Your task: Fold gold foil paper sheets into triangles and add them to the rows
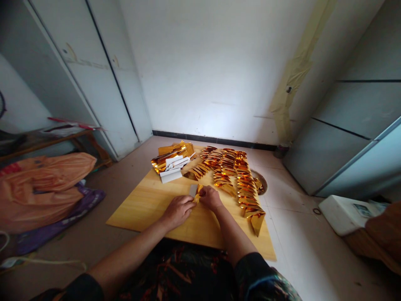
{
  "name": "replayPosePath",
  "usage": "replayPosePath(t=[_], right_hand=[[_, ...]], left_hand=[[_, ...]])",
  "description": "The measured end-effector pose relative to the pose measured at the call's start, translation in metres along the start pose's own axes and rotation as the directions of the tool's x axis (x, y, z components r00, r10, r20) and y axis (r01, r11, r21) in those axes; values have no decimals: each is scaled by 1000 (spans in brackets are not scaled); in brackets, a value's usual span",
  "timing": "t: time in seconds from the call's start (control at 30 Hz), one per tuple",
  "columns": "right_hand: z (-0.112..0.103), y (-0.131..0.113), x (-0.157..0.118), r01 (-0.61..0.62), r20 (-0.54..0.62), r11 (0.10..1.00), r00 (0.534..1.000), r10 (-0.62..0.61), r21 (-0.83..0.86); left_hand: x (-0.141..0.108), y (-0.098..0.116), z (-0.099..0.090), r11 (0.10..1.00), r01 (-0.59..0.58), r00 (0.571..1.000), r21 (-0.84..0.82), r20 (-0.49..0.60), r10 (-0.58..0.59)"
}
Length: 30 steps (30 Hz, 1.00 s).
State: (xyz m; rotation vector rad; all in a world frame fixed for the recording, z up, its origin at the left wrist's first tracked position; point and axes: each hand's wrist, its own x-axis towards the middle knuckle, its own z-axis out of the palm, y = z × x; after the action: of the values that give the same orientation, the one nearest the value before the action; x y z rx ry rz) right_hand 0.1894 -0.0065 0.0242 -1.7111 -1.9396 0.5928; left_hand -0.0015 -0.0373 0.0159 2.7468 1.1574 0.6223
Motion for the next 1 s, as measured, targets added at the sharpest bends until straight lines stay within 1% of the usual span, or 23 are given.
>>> replayPosePath(t=[0.17,0.33,0.43,0.53,0.67,0.83,0.93,1.0], right_hand=[[-4,-4,-3,5,19,999,1000,-5,-37],[-3,-6,-4,33,34,990,999,-28,-137],[-4,-5,-4,113,17,969,994,-112,-219],[-6,-6,-9,196,22,920,979,-200,-339],[-8,-13,-22,244,68,856,968,-240,-456],[-8,-22,-34,326,122,823,945,-305,-465],[-8,-23,-37,348,139,828,937,-320,-440],[-7,-21,-36,361,151,836,933,-328,-413]], left_hand=[[-1,1,-2,1000,8,1000,-3,1,-8],[1,5,0,999,47,999,13,-4,-47],[4,7,1,998,61,998,28,-32,-60],[7,6,-2,995,71,996,75,-57,-66],[10,-1,-9,988,80,995,130,-68,-72],[11,-11,-16,977,146,988,154,-69,-137],[11,-13,-17,973,190,981,132,-74,-182],[9,-14,-15,977,188,981,104,-73,-181]])
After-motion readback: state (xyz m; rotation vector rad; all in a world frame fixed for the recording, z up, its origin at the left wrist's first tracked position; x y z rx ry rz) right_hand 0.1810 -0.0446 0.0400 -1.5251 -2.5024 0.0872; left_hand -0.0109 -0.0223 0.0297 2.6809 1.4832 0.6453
